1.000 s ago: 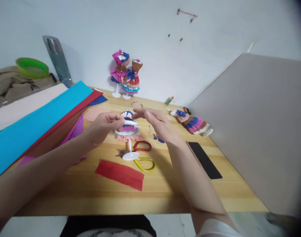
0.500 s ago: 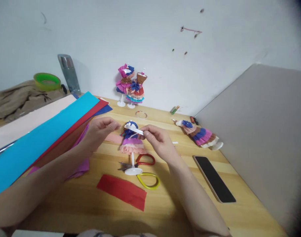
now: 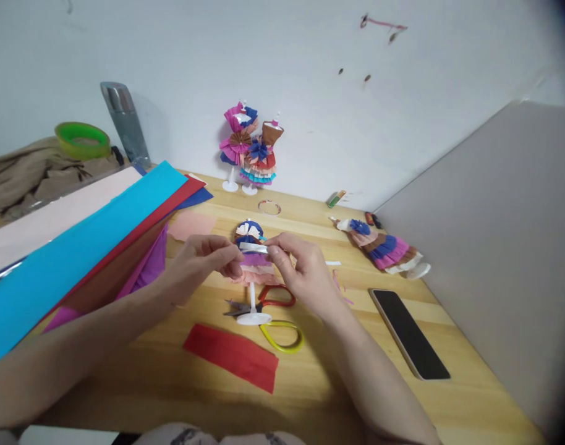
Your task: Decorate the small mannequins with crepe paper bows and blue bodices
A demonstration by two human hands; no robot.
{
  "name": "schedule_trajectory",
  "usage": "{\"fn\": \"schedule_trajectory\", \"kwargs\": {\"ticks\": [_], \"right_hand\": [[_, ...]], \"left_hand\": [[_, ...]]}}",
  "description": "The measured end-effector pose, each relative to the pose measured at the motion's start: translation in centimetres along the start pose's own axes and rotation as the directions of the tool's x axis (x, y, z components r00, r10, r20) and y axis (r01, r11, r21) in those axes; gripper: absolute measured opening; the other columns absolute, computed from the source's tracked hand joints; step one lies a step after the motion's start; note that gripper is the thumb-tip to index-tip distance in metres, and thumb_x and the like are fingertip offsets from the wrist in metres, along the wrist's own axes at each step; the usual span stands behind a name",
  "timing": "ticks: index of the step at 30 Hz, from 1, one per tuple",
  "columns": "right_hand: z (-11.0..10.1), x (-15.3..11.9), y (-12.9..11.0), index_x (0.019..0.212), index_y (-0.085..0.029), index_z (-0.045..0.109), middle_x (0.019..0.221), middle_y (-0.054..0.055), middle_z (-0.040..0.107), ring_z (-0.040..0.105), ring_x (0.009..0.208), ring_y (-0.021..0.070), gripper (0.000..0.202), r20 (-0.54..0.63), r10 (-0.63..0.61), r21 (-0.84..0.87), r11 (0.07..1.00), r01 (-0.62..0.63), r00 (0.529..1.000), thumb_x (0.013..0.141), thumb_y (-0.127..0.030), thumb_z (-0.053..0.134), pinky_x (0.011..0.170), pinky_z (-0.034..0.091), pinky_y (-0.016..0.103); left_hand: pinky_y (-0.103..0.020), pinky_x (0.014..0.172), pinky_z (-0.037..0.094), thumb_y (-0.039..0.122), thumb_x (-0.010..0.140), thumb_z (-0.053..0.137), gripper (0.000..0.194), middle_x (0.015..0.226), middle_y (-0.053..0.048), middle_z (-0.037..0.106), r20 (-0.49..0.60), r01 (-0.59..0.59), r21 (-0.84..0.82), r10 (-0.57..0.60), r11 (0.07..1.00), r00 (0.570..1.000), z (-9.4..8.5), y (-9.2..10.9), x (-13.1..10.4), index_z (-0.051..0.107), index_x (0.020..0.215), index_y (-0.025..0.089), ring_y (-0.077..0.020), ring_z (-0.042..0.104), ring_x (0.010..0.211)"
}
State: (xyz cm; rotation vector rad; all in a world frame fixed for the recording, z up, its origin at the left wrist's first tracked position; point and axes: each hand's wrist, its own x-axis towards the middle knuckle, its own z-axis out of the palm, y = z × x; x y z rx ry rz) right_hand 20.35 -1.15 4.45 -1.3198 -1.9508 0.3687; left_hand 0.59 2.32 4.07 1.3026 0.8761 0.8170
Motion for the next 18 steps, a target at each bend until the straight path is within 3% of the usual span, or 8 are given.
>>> {"fn": "schedule_trajectory", "kwargs": {"ticks": [4, 12, 18], "right_hand": [[0.0, 0.0, -0.1, 0.079, -0.019, 0.062, 0.076, 0.004, 0.068, 0.060, 0.070, 0.0163, 0.022, 0.004, -0.003, -0.027, 1.000, 0.003, 1.000, 0.093, -0.020, 0.045, 0.064, 0.042, 0.027], [0.3, -0.2, -0.5, 0.081, -0.018, 0.064, 0.076, 0.005, 0.068, 0.060, 0.069, 0.0169, 0.021, 0.020, -0.027, -0.083, 0.996, 0.029, 0.999, 0.093, -0.018, 0.046, 0.065, 0.042, 0.027], [-0.1, -0.1, 0.2, 0.082, -0.018, 0.064, 0.076, 0.005, 0.067, 0.061, 0.070, 0.0171, 0.024, 0.048, -0.060, 0.019, 0.998, 0.059, 0.997, 0.096, -0.026, 0.046, 0.065, 0.043, 0.027]], "left_hand": [[-0.027, 0.059, 0.051, 0.042, 0.073, 0.063, 0.030, 0.063, -0.006, 0.070, 0.007, 0.010, -0.072, -0.009, 0.997, 1.000, -0.3, 0.1, 0.1, 0.069, 0.070, 0.013, -0.0155, 0.063, 0.059], [-0.022, 0.053, 0.045, 0.026, 0.069, 0.071, 0.013, 0.058, -0.001, 0.066, -0.034, -0.113, 0.210, 0.123, 0.971, 0.992, 0.4, -0.2, -0.2, 0.067, 0.064, 0.015, -0.0124, 0.059, 0.056], [-0.022, 0.055, 0.047, 0.024, 0.071, 0.071, 0.012, 0.054, 0.000, 0.065, 0.072, -0.049, 0.091, 0.042, 0.995, 0.997, -0.7, -0.4, 0.6, 0.068, 0.066, 0.014, -0.0108, 0.058, 0.053]]}}
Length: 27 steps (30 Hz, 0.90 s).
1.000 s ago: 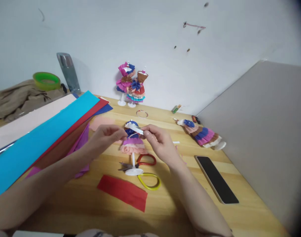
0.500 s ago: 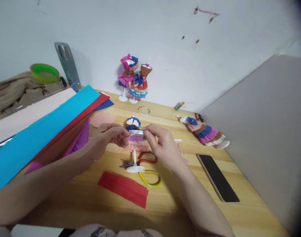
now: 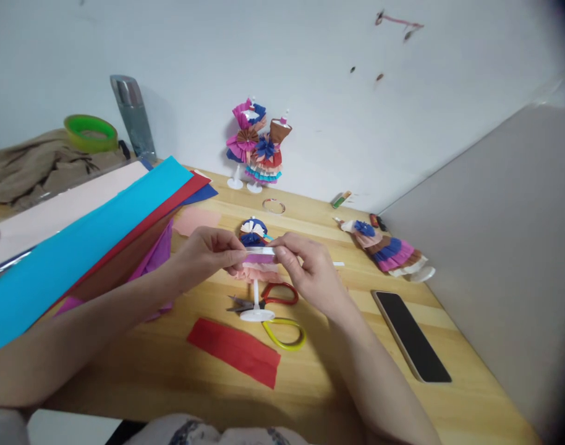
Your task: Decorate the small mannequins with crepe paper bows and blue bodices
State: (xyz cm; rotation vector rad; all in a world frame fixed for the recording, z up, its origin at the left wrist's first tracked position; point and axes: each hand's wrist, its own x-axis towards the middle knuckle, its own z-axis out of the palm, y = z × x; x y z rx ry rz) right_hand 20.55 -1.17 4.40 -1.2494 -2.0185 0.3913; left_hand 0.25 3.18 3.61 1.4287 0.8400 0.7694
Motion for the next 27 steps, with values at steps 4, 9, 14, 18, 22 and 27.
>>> {"fn": "schedule_trajectory", "kwargs": {"ticks": [4, 9, 14, 18, 22, 27], "right_hand": [[-0.4, 0.1, 0.4, 0.082, -0.019, 0.064, 0.073, 0.004, 0.064, 0.059, 0.068, 0.0166, 0.030, 0.002, -0.030, 0.058, 0.998, 0.030, 1.000, 0.098, -0.034, 0.043, 0.065, 0.043, 0.028], [0.0, 0.0, 1.1, 0.085, -0.020, 0.066, 0.073, 0.003, 0.063, 0.058, 0.068, 0.0164, 0.039, -0.001, -0.017, 0.230, 0.973, 0.017, 1.000, 0.097, -0.049, 0.043, 0.065, 0.044, 0.028], [0.5, 0.4, 2.0, 0.087, -0.021, 0.067, 0.080, 0.004, 0.066, 0.062, 0.075, 0.0183, 0.038, 0.005, 0.029, 0.419, 0.907, -0.028, 1.000, 0.093, -0.054, 0.049, 0.070, 0.049, 0.031], [-0.3, 0.4, 1.5, 0.088, -0.022, 0.067, 0.092, 0.007, 0.067, 0.062, 0.093, 0.0225, 0.018, -0.278, -0.056, 0.241, 0.962, 0.126, 0.959, 0.088, -0.039, 0.061, 0.086, 0.048, 0.038], [-0.9, -0.5, -0.2, 0.103, -0.022, 0.067, 0.074, 0.001, 0.064, 0.058, 0.067, 0.0156, 0.019, -0.307, -0.052, 0.162, 0.981, 0.106, 0.950, 0.088, -0.022, 0.058, 0.066, 0.049, 0.030], [0.2, -1.2, -1.5, 0.114, -0.017, 0.067, 0.067, 0.001, 0.065, 0.057, 0.058, 0.0143, 0.038, -0.077, -0.080, -0.049, 0.996, 0.077, 0.994, 0.079, -0.014, 0.055, 0.058, 0.047, 0.027]], "left_hand": [[-0.020, 0.053, 0.043, 0.026, 0.069, 0.073, 0.017, 0.061, -0.001, 0.064, 0.015, -0.064, 0.005, 0.064, 0.998, 0.998, -0.3, -0.4, 0.4, 0.066, 0.060, 0.014, -0.0092, 0.055, 0.056], [-0.024, 0.055, 0.050, 0.035, 0.069, 0.077, 0.024, 0.082, -0.008, 0.073, 0.105, 0.038, -0.138, -0.023, 0.990, 0.994, -0.3, -0.3, 0.2, 0.066, 0.064, 0.014, -0.0128, 0.063, 0.060], [-0.029, 0.066, 0.053, 0.036, 0.071, 0.076, 0.022, 0.071, -0.008, 0.074, 0.154, 0.040, -0.146, -0.018, 0.988, 0.988, -0.6, -0.2, 0.2, 0.069, 0.068, 0.015, -0.0164, 0.067, 0.065], [-0.032, 0.075, 0.052, 0.031, 0.075, 0.071, 0.020, 0.074, -0.008, 0.072, 0.061, -0.155, 0.051, 0.152, 0.987, 0.986, -0.7, -0.1, 0.1, 0.069, 0.061, 0.016, -0.0197, 0.066, 0.075], [-0.030, 0.077, 0.050, 0.025, 0.079, 0.065, 0.019, 0.086, -0.008, 0.072, -0.040, -0.281, 0.282, 0.304, 0.917, 0.952, -0.4, -0.2, -0.2, 0.068, 0.063, 0.016, -0.0207, 0.066, 0.088], [-0.026, 0.075, 0.051, 0.018, 0.086, 0.056, 0.017, 0.094, -0.009, 0.071, 0.046, -0.462, 0.502, 0.511, 0.731, 0.858, 0.3, -0.8, -0.6, 0.067, 0.073, 0.016, -0.0170, 0.067, 0.086]]}}
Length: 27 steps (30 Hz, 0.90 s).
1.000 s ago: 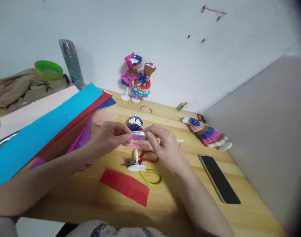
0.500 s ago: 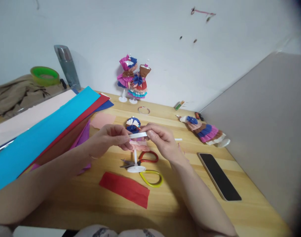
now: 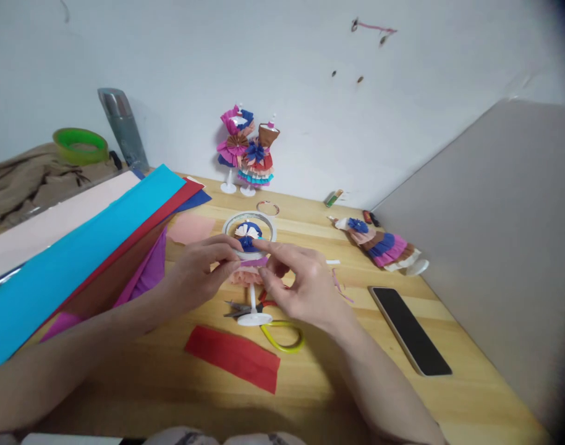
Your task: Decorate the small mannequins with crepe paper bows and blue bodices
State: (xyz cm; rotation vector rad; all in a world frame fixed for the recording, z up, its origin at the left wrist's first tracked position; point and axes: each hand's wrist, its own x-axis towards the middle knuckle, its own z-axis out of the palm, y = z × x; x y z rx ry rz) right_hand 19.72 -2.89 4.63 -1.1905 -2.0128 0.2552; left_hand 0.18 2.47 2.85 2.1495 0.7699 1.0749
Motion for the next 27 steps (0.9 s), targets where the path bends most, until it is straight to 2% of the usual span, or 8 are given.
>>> {"fn": "schedule_trajectory", "kwargs": {"ticks": [3, 7, 12, 17, 22, 25, 27], "right_hand": [[0.60, 0.09, 0.07, 0.105, -0.016, 0.069, 0.067, 0.002, 0.066, 0.058, 0.056, 0.0138, 0.035, 0.009, 0.026, -0.051, 0.998, -0.026, 1.000, 0.073, -0.011, 0.053, 0.056, 0.046, 0.025], [0.84, 0.36, 0.24, 0.088, -0.018, 0.067, 0.063, 0.000, 0.065, 0.057, 0.053, 0.0126, 0.024, 0.001, 0.047, -0.032, 0.998, -0.047, 0.999, 0.072, -0.010, 0.051, 0.055, 0.045, 0.023], [1.07, 0.40, 0.22, 0.079, -0.019, 0.063, 0.062, 0.001, 0.063, 0.056, 0.054, 0.0132, 0.016, 0.003, 0.068, -0.048, 0.997, -0.068, 0.998, 0.073, -0.012, 0.050, 0.054, 0.043, 0.024], [1.22, 0.26, 0.00, 0.076, -0.019, 0.061, 0.061, 0.000, 0.061, 0.054, 0.053, 0.0129, 0.015, -0.012, 0.050, -0.043, 0.998, -0.051, 0.999, 0.073, -0.012, 0.048, 0.053, 0.041, 0.024], [1.21, 0.27, -0.16, 0.072, -0.020, 0.060, 0.057, -0.001, 0.057, 0.051, 0.051, 0.0123, 0.016, -0.056, 0.020, -0.044, 0.999, -0.022, 0.998, 0.071, -0.010, 0.047, 0.052, 0.040, 0.024], [0.97, 0.29, -0.01, 0.089, -0.019, 0.065, 0.059, -0.002, 0.057, 0.055, 0.053, 0.0123, 0.026, -0.059, 0.023, 0.042, 0.999, -0.021, 0.998, 0.072, -0.009, 0.048, 0.056, 0.045, 0.025], [0.73, 0.29, 0.05, 0.106, -0.020, 0.061, 0.064, -0.003, 0.061, 0.059, 0.056, 0.0123, 0.034, -0.058, 0.040, 0.134, 0.990, -0.032, 0.998, 0.076, -0.010, 0.049, 0.059, 0.048, 0.025]], "left_hand": [[-0.027, 0.078, 0.052, 0.016, 0.089, 0.052, 0.018, 0.097, -0.009, 0.071, 0.037, -0.089, 0.098, 0.085, 0.991, 0.996, 0.10, 0.13, -0.30, 0.066, 0.078, 0.017, -0.0166, 0.068, 0.088], [-0.026, 0.077, 0.051, 0.015, 0.091, 0.048, 0.020, 0.098, -0.009, 0.071, 0.092, -0.176, 0.228, 0.158, 0.958, 0.983, -0.09, 0.37, -0.62, 0.065, 0.082, 0.018, -0.0164, 0.068, 0.086], [-0.027, 0.075, 0.050, 0.014, 0.090, 0.047, 0.020, 0.099, -0.009, 0.072, 0.112, -0.210, 0.299, 0.185, 0.931, 0.976, -0.13, 0.49, -0.88, 0.065, 0.083, 0.018, -0.0177, 0.068, 0.086], [-0.027, 0.075, 0.051, 0.014, 0.089, 0.050, 0.019, 0.094, -0.010, 0.071, 0.095, -0.112, 0.114, 0.102, 0.987, 0.990, -0.03, 0.71, -0.67, 0.065, 0.077, 0.016, -0.0172, 0.067, 0.085], [-0.026, 0.069, 0.050, 0.016, 0.086, 0.055, 0.018, 0.090, -0.010, 0.070, 0.092, 0.007, -0.062, -0.001, 0.998, 0.996, 0.00, 0.77, -0.47, 0.066, 0.071, 0.014, -0.0179, 0.066, 0.084], [-0.026, 0.069, 0.049, 0.017, 0.085, 0.058, 0.018, 0.090, -0.009, 0.069, 0.079, 0.101, -0.095, -0.094, 0.990, 0.992, -0.16, 0.80, -0.39, 0.067, 0.070, 0.014, -0.0177, 0.065, 0.084], [-0.025, 0.067, 0.048, 0.019, 0.084, 0.059, 0.019, 0.088, -0.008, 0.068, 0.046, 0.136, -0.097, -0.132, 0.986, 0.990, -0.28, 0.84, -0.32, 0.067, 0.068, 0.014, -0.0168, 0.064, 0.081]]}}
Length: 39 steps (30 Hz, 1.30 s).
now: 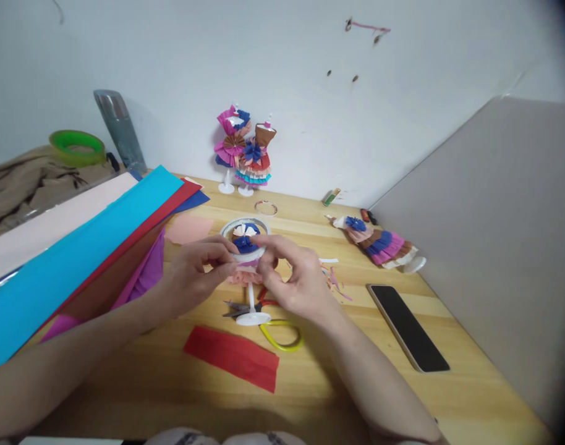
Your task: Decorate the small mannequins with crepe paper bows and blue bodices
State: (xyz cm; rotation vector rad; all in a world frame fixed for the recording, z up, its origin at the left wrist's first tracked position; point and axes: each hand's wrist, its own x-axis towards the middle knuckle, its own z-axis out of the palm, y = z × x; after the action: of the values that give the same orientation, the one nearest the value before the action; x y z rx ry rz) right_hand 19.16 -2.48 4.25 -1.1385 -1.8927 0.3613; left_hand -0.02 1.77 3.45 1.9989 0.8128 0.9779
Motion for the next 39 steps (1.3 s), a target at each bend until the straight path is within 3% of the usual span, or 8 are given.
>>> {"fn": "schedule_trajectory", "kwargs": {"ticks": [2, 6, 12, 15, 22, 26, 32, 39], "right_hand": [[-0.1, 0.0, 0.0, 0.110, -0.020, 0.056, 0.067, -0.003, 0.063, 0.061, 0.059, 0.0121, 0.032, -0.038, -0.004, 0.033, 0.999, 0.005, 0.999, 0.080, -0.011, 0.051, 0.060, 0.049, 0.025], [0.3, -0.1, 0.1, 0.080, -0.019, 0.055, 0.064, -0.001, 0.060, 0.057, 0.056, 0.0121, 0.005, -0.159, -0.081, -0.131, 0.990, 0.060, 0.984, 0.082, -0.020, 0.060, 0.055, 0.046, 0.024], [1.3, -0.1, 0.3, 0.068, -0.019, 0.054, 0.058, -0.003, 0.057, 0.050, 0.051, 0.0095, 0.016, -0.197, -0.021, -0.148, 0.989, -0.009, 0.980, 0.083, -0.018, 0.056, 0.052, 0.042, 0.022], [0.8, 0.2, 0.5, 0.063, -0.019, 0.050, 0.055, -0.004, 0.054, 0.048, 0.049, 0.0083, 0.017, -0.144, 0.024, -0.078, 0.996, -0.035, 0.989, 0.078, -0.015, 0.054, 0.050, 0.040, 0.020], [-2.3, 1.5, 3.0, 0.059, -0.020, 0.048, 0.050, -0.005, 0.048, 0.042, 0.047, 0.0084, 0.014, -0.261, 0.112, -0.106, 0.984, -0.143, 0.959, 0.072, -0.019, 0.053, 0.048, 0.034, 0.021], [-3.8, 2.1, 5.9, 0.058, -0.020, 0.048, 0.049, -0.006, 0.046, 0.040, 0.046, 0.0088, 0.012, -0.348, 0.217, -0.142, 0.950, -0.280, 0.912, 0.069, -0.022, 0.053, 0.048, 0.032, 0.023], [-4.5, 2.3, 9.6, 0.055, -0.020, 0.049, 0.048, -0.003, 0.049, 0.040, 0.047, 0.0098, 0.012, -0.369, 0.385, -0.048, 0.901, -0.431, 0.846, 0.063, -0.024, 0.056, 0.047, 0.028, 0.023], [-5.5, 2.5, 9.8, 0.063, -0.017, 0.059, 0.049, 0.001, 0.059, 0.047, 0.042, 0.0105, 0.024, -0.216, 0.470, 0.151, 0.882, -0.447, 0.855, 0.069, -0.040, 0.063, 0.044, 0.036, 0.023]], "left_hand": [[-0.024, 0.064, 0.047, 0.019, 0.084, 0.060, 0.020, 0.086, -0.007, 0.067, -0.047, -0.003, 0.012, 0.003, 1.000, 0.999, -0.1, 0.0, 0.1, 0.065, 0.065, 0.014, -0.0155, 0.063, 0.078], [-0.022, 0.066, 0.049, 0.015, 0.083, 0.060, 0.019, 0.089, -0.006, 0.068, -0.139, -0.058, 0.086, 0.070, 0.995, 0.988, 0.2, -0.1, 0.0, 0.064, 0.065, 0.015, -0.0149, 0.065, 0.081], [-0.024, 0.071, 0.051, 0.013, 0.086, 0.057, 0.017, 0.092, -0.006, 0.069, -0.150, -0.224, 0.227, 0.262, 0.948, 0.953, 0.8, -0.7, -0.4, 0.064, 0.071, 0.016, -0.0151, 0.067, 0.081], [-0.024, 0.069, 0.050, 0.013, 0.087, 0.055, 0.017, 0.091, -0.007, 0.068, -0.098, -0.223, 0.205, 0.247, 0.953, 0.964, 0.5, -0.7, -0.3, 0.064, 0.072, 0.015, -0.0150, 0.066, 0.081], [-0.023, 0.061, 0.045, 0.020, 0.079, 0.067, 0.020, 0.082, -0.005, 0.068, 0.054, -0.020, -0.182, 0.031, 0.983, 0.998, -2.7, -0.9, 1.5, 0.064, 0.059, 0.015, -0.0139, 0.061, 0.071], [-0.022, 0.050, 0.043, 0.021, 0.073, 0.073, 0.023, 0.074, -0.005, 0.065, 0.098, 0.098, -0.530, -0.054, 0.842, 0.994, -4.3, -1.3, 2.3, 0.064, 0.053, 0.014, -0.0107, 0.056, 0.056], [-0.019, 0.048, 0.044, 0.022, 0.069, 0.076, 0.016, 0.074, -0.004, 0.063, 0.000, 0.029, -0.862, -0.056, 0.506, 0.998, -5.4, -1.0, 2.6, 0.067, 0.065, 0.009, -0.0067, 0.052, 0.051], [-0.019, 0.050, 0.045, 0.010, 0.073, 0.062, 0.009, 0.077, -0.003, 0.061, -0.092, -0.033, -0.894, -0.111, 0.446, 0.989, -5.9, -0.8, 2.7, 0.066, 0.065, 0.009, -0.0058, 0.048, 0.053]]}}
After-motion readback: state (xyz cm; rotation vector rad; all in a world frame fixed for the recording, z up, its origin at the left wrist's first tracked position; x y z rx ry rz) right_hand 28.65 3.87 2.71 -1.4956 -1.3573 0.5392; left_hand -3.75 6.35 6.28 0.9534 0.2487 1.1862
